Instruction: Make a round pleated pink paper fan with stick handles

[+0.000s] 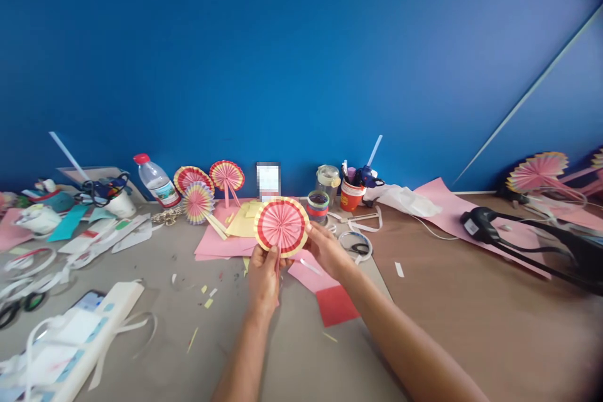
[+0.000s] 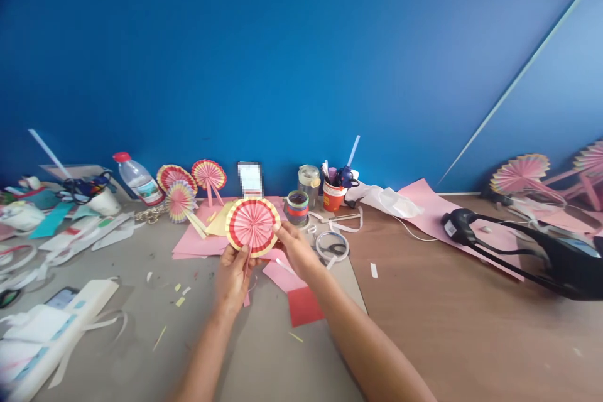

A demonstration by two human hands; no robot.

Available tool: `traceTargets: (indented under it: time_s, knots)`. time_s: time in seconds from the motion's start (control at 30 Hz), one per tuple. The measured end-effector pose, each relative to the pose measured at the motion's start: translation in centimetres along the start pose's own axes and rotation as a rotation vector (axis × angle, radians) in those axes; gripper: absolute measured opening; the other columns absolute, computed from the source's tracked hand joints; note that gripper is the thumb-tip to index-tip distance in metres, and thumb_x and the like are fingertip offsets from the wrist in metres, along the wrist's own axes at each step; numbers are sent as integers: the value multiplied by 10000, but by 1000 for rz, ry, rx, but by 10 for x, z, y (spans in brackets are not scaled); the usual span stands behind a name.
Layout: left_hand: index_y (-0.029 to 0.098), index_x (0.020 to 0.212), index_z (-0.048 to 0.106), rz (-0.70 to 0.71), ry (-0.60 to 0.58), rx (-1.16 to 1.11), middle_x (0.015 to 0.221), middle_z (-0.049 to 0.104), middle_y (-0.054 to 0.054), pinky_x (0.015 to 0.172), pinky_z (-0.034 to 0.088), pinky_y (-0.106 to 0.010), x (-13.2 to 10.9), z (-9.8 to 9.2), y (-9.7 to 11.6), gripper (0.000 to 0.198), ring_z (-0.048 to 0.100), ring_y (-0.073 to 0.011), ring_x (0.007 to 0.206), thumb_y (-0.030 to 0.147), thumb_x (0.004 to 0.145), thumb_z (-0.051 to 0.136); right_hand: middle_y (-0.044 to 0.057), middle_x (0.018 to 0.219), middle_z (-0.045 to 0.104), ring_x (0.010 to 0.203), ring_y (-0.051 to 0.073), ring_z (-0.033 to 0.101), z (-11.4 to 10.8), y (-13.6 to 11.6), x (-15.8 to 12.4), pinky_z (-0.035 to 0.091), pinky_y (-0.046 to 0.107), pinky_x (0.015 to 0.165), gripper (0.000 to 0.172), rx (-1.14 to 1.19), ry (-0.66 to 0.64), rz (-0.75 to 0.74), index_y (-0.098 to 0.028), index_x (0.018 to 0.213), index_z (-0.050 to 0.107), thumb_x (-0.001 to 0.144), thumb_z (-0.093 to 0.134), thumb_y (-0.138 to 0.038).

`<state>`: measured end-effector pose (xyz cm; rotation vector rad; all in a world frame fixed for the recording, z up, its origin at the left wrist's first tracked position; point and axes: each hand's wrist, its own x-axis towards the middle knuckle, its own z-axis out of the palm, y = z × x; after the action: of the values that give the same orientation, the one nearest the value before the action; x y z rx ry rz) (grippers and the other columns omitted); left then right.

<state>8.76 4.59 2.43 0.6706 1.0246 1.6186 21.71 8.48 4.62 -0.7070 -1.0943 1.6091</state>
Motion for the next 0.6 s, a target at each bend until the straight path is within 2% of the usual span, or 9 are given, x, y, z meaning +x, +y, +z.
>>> traceTargets:
  time_s: [0.13, 0.23, 0.37, 0.47, 0.6]
  knots:
    - [173, 803, 541, -2, 24, -30, 556, 531, 78, 585, 489, -221, 0, 1, -1, 275, 498, -54, 477, 349, 679, 712, 24, 733, 645, 695, 172, 594, 22, 13, -9, 475, 297, 682, 263, -35, -91, 54, -189, 809, 639, 713, 650, -433]
    - [171, 812, 553, -19, 4, -18, 576, 555, 69, 599, 492, -225, -1, 0, -5, 276, 530, -62, 495, 353, 682, 715, 4, 627, 591, 584, 143, 528, 33, 20, -11, 447, 272, 591, 222, -63, 30, 36, -192, 665, 595, 681, 653, -406]
    - [174, 882, 586, -29, -35, 36, 722, 649, 14, 618, 493, -237, -3, 1, -10, 289, 613, -102, 587, 384, 714, 692, -11, 603, 572, 529, 132, 493, 36, 27, -8, 395, 251, 494, 170, -22, 213, 53, -211, 646, 565, 656, 646, -361]
    - [184, 925, 603, -43, -52, 92, 826, 688, -32, 626, 494, -249, -4, 0, -10, 315, 660, -150, 691, 430, 736, 661, -17, 585, 569, 523, 137, 500, 31, 29, -5, 383, 249, 480, 139, -39, 285, 71, -206, 654, 562, 651, 622, -331]
    - [205, 926, 614, -62, -55, 213, 790, 700, -32, 638, 497, -275, -3, -1, -6, 303, 675, -180, 703, 448, 745, 634, -13, 585, 558, 538, 122, 478, 23, 30, -2, 399, 249, 509, 123, -132, 337, 17, -174, 623, 537, 638, 600, -279]
